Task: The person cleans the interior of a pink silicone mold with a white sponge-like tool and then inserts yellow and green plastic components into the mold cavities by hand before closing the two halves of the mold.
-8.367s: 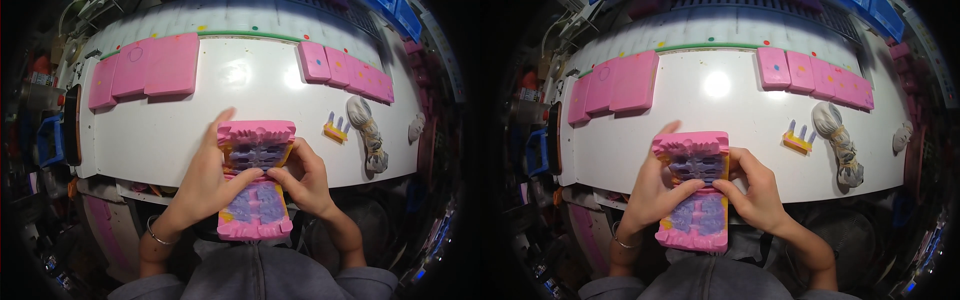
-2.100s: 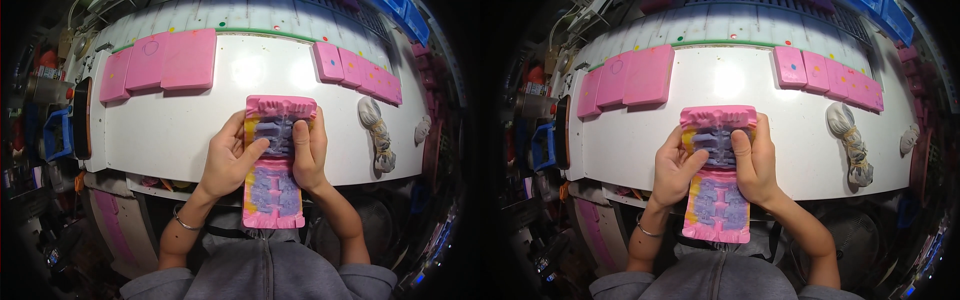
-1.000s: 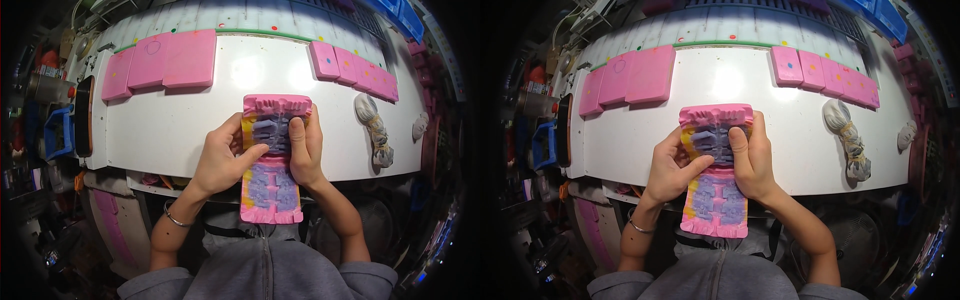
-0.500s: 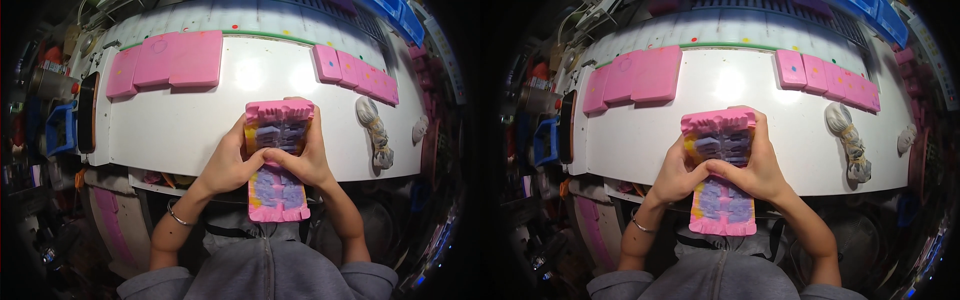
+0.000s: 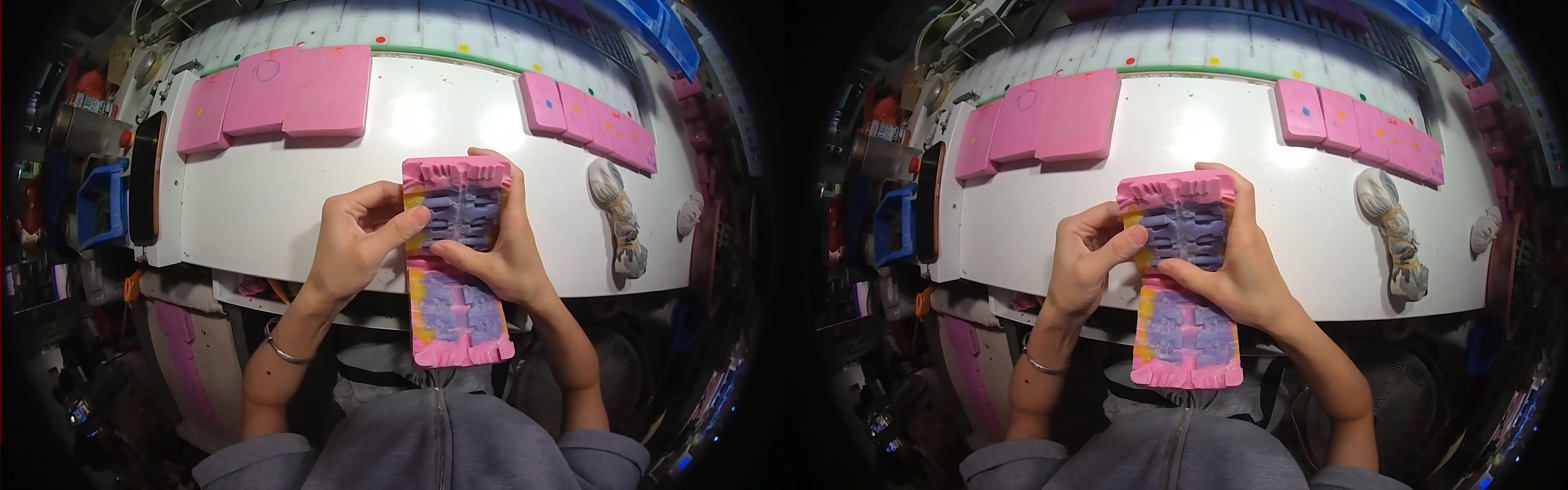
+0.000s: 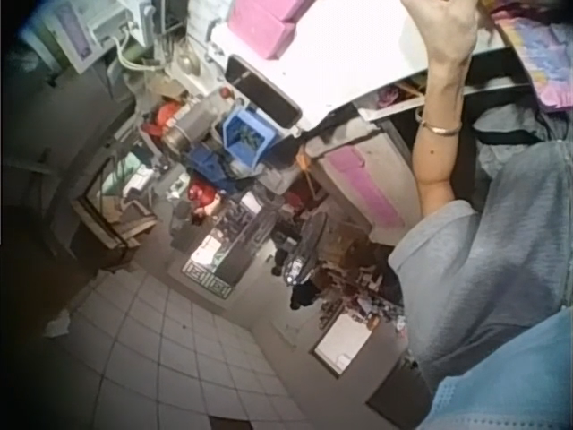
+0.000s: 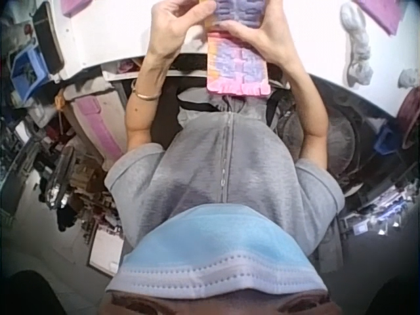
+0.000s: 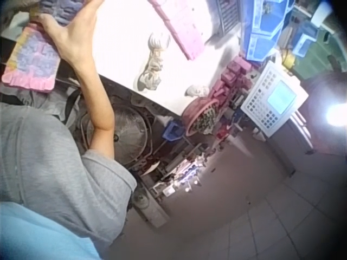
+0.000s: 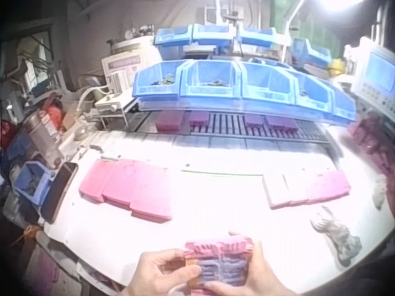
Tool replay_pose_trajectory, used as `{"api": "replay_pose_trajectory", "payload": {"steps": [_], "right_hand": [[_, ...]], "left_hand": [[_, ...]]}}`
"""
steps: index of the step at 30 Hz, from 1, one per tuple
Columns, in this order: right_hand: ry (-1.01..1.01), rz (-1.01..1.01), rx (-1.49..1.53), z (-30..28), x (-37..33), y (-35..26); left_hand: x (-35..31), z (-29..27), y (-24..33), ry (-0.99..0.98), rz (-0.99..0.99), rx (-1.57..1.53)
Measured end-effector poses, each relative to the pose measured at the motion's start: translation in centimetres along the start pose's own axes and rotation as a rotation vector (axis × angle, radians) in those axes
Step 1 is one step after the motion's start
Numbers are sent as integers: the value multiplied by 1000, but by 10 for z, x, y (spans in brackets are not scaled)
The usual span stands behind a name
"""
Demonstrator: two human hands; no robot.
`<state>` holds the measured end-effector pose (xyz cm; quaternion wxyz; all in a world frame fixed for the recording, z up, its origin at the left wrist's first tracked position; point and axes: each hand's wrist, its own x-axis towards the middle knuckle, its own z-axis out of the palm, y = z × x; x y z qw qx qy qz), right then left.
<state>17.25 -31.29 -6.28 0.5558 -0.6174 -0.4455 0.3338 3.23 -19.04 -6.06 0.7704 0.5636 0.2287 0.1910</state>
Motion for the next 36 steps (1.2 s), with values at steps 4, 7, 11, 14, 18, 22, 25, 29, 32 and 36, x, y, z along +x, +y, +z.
{"api": "replay_pose_trajectory", "payload": {"steps": [4,7,11,14,18,22,25,29,32,36], "right_hand": [[5,-13,-21,0,1,0],[9,-32,-44,1,1,-1],[2,-22,-30,0,1,-1],[9,-17,-11,0,0,1],[27,-52,-101,1,-2,0],[29,-74,-111,2,-1,2],[24,-39,-71,2,-1,-1],[3,27,9,1,1,-1],[7,-25,-58,1,1,2],[6,48,25,0,1,-1]], "left_hand": [[4,-4,3,-35,-187,-226],[4,-7,2,-68,-122,-208],[4,-7,0,-55,-84,-151],[7,-4,3,-40,-64,-138],[8,0,0,-55,34,-78],[6,6,-5,0,70,-55],[4,14,-2,20,57,-58],[-2,8,4,-56,-21,-42],[-11,-4,6,-91,-59,-20],[-14,-9,11,-121,-134,222]]}}
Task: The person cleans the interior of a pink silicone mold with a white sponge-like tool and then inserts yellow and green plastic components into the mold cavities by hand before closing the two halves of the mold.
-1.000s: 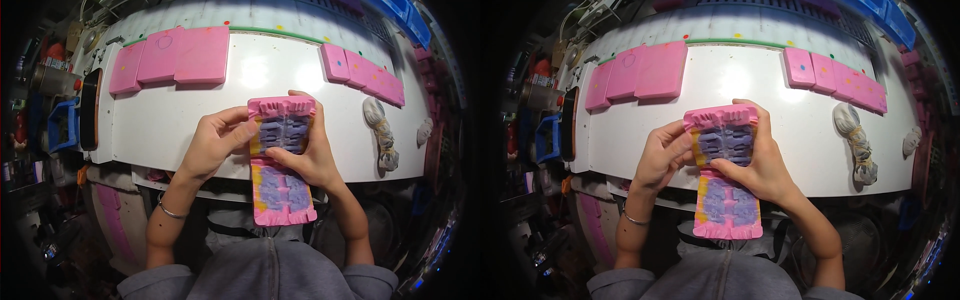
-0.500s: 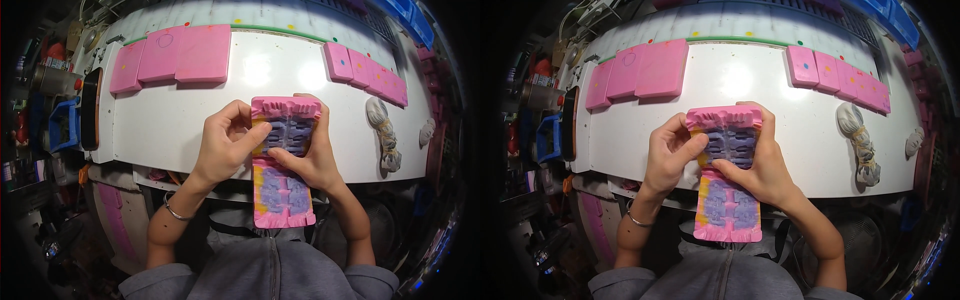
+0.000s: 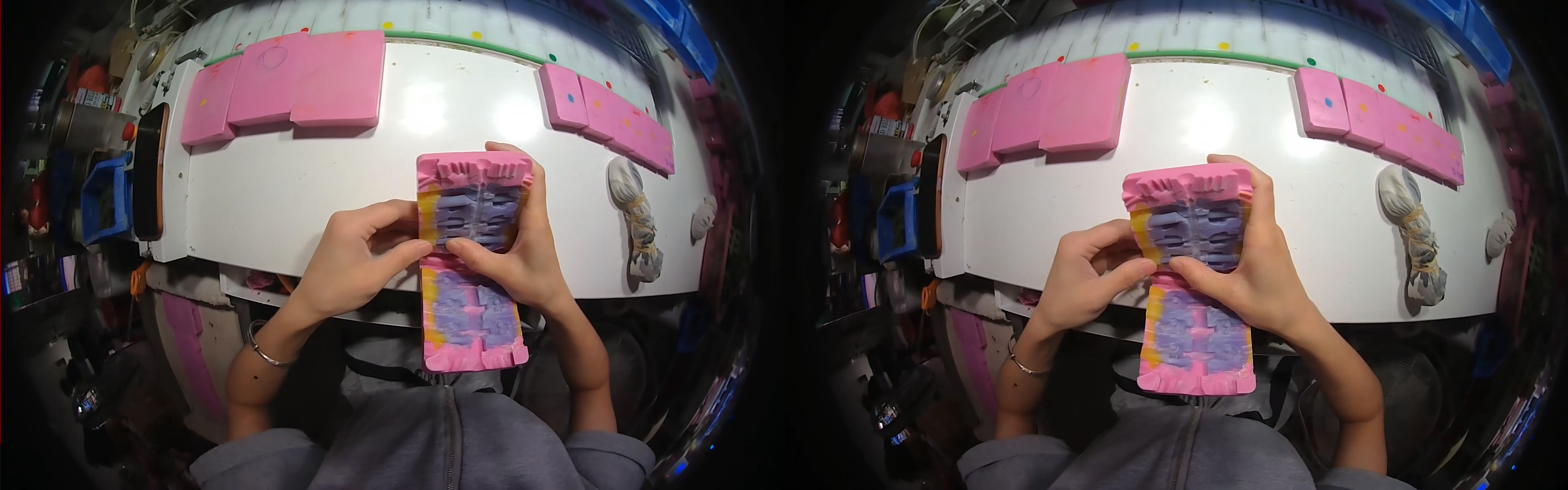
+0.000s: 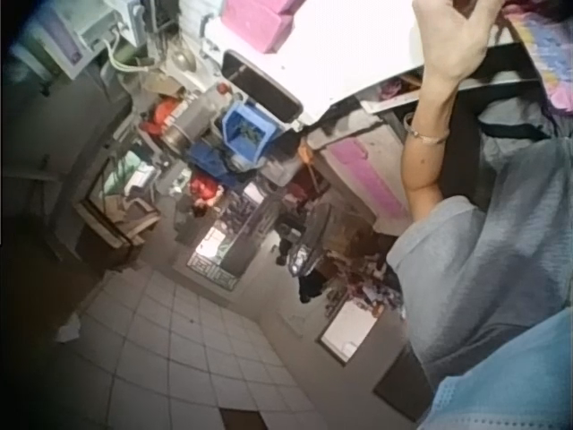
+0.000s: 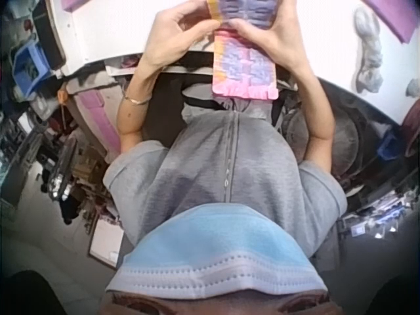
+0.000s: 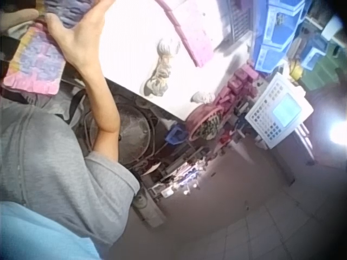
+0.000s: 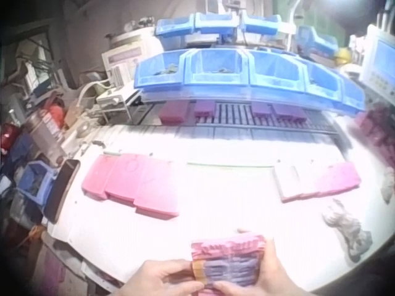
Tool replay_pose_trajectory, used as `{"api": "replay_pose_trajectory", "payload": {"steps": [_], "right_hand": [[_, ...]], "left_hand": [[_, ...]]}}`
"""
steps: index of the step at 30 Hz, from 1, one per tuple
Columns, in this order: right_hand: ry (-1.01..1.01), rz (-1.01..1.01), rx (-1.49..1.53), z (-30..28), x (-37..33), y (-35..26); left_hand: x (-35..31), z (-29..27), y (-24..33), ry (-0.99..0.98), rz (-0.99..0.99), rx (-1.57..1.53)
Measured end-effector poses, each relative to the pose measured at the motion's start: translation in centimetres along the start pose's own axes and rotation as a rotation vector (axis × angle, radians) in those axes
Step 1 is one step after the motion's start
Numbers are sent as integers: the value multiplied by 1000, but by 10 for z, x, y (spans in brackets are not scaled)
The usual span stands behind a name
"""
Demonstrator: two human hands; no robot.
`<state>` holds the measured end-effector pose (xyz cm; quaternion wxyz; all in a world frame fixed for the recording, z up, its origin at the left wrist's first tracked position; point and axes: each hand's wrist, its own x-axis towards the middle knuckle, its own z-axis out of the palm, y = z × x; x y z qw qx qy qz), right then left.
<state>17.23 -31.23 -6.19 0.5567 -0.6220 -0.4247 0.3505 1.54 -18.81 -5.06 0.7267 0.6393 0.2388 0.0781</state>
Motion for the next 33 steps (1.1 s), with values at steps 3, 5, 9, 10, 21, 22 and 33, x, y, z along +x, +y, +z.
{"api": "replay_pose_trajectory", "payload": {"steps": [3,5,9,10,21,22,33], "right_hand": [[7,31,57,2,1,-2],[10,24,19,3,0,-6],[6,69,-11,1,2,-6],[4,68,-14,1,2,-7],[-19,-59,-92,1,3,-5],[-19,-58,-91,1,3,-5],[-20,-99,-58,2,4,-4]], "left_hand": [[1,5,-6,51,95,90],[-1,7,-5,64,99,106],[2,9,-7,64,130,85],[3,8,-8,66,133,82],[10,-3,-9,-8,98,-200],[10,-1,-9,11,104,-219],[4,10,-2,102,112,-176]]}}
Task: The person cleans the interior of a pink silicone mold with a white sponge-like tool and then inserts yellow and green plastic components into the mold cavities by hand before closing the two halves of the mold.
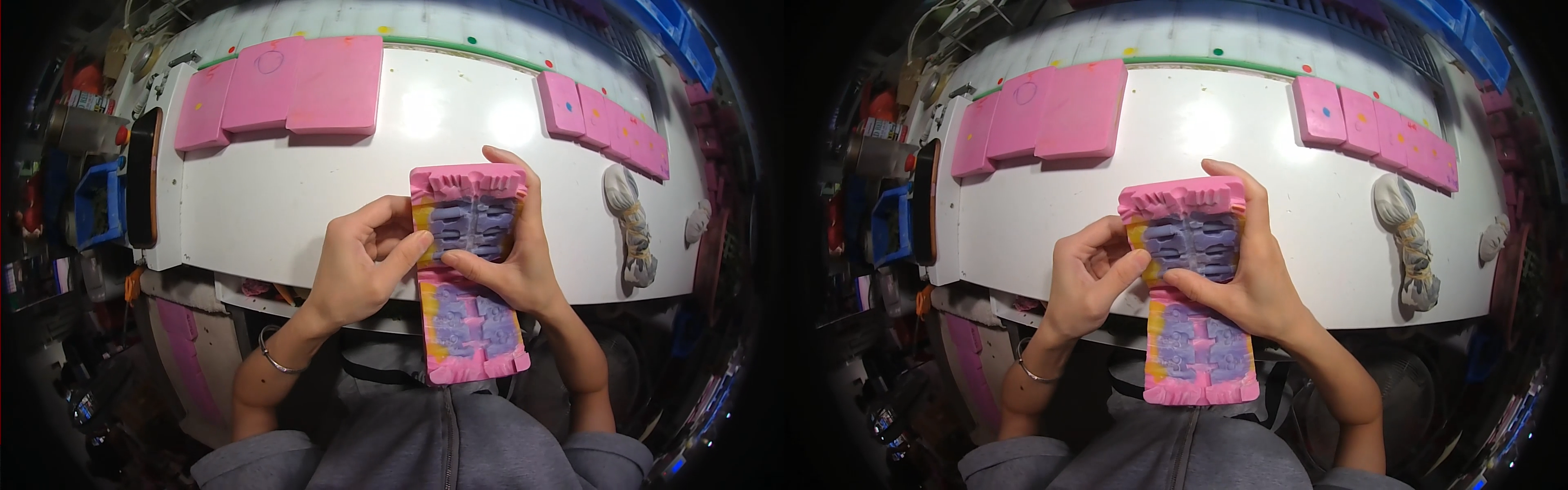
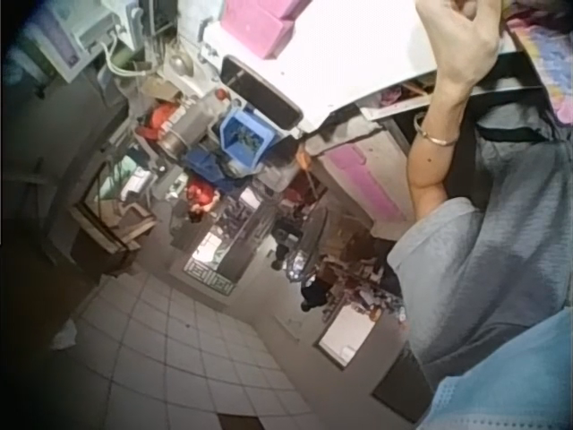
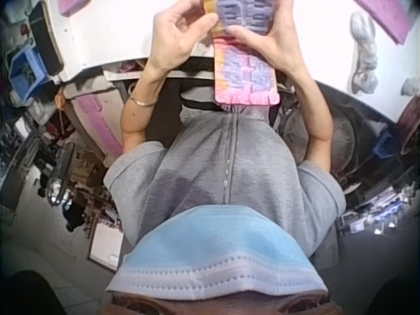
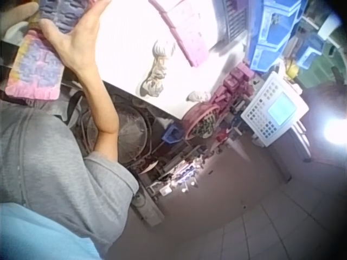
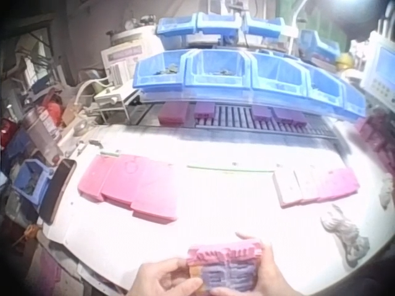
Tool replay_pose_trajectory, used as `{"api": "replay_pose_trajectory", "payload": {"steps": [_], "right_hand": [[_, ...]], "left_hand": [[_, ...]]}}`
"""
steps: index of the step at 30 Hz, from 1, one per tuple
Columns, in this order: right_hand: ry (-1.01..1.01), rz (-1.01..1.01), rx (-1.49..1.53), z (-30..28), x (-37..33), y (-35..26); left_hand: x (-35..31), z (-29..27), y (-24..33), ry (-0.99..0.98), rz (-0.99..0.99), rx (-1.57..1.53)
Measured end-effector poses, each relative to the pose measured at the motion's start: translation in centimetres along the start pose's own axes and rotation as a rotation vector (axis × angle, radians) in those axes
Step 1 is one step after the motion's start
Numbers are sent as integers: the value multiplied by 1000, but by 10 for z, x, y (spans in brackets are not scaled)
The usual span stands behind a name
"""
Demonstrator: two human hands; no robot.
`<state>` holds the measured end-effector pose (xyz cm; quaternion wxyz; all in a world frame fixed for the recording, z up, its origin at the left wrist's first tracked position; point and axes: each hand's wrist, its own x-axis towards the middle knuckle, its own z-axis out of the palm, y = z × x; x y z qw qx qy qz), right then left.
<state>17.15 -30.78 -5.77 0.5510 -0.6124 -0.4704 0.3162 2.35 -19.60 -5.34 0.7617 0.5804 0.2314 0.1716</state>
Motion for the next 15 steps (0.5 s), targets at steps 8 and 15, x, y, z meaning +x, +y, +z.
{"api": "replay_pose_trajectory", "payload": {"steps": [8,15], "right_hand": [[2,26,37,2,-3,2],[-22,31,78,2,-3,1]], "left_hand": [[-1,-7,-4,-10,-24,31],[0,-7,-6,-26,-29,-8]]}}
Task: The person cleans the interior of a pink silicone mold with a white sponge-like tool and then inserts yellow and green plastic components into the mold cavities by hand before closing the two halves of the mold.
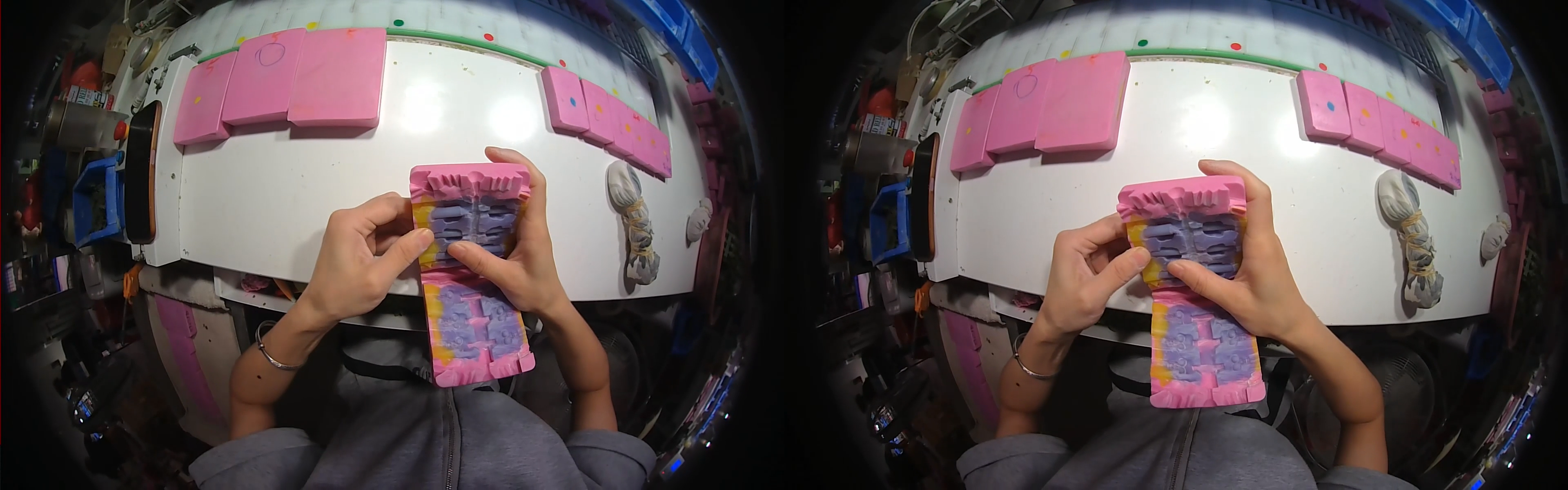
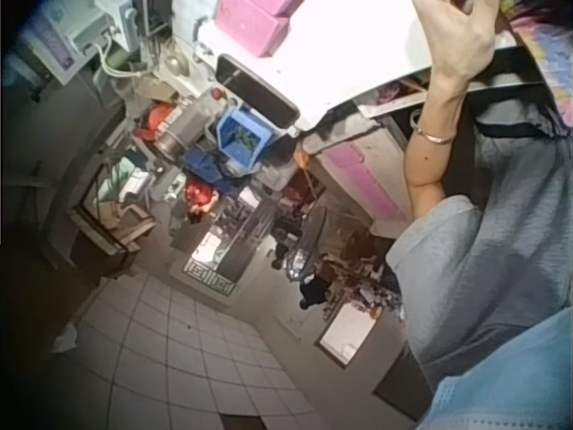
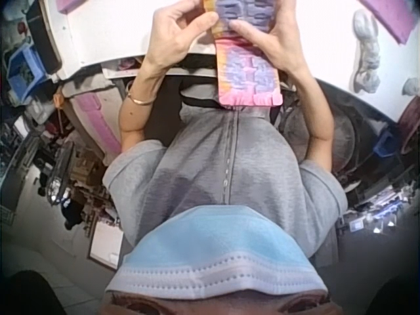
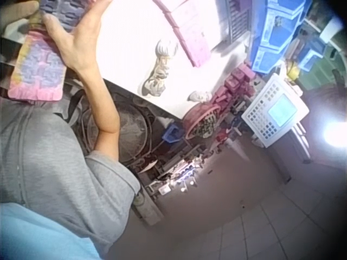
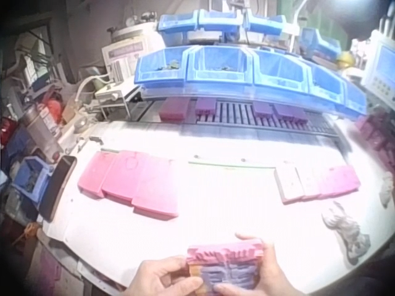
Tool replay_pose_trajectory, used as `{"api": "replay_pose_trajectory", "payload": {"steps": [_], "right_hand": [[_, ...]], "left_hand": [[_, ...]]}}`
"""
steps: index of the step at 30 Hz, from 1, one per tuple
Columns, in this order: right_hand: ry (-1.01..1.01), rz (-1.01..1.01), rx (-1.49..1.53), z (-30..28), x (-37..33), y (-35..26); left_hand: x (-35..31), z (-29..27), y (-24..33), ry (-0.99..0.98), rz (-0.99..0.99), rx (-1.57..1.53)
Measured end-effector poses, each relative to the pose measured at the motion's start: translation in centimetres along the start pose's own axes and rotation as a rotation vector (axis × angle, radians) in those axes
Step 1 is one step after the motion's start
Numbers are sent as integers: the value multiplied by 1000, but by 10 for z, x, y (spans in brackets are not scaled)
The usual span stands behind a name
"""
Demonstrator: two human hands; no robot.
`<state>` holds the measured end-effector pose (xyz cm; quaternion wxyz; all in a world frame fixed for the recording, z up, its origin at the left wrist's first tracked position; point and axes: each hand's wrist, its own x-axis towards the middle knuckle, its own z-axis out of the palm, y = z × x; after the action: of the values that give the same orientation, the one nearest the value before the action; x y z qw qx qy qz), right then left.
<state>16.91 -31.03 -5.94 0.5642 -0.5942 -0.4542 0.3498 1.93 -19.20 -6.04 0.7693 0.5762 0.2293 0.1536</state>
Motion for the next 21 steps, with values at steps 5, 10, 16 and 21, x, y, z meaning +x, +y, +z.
{"api": "replay_pose_trajectory", "payload": {"steps": [5,10,16,21], "right_hand": [[26,-8,14,2,0,3],[36,-8,-24,1,-2,4],[46,24,14,0,-1,7],[47,-4,-80,1,1,2]], "left_hand": [[-3,5,1,31,9,35],[-5,19,-6,151,126,165],[-7,12,-6,37,49,134],[-5,14,6,78,11,-134]]}}
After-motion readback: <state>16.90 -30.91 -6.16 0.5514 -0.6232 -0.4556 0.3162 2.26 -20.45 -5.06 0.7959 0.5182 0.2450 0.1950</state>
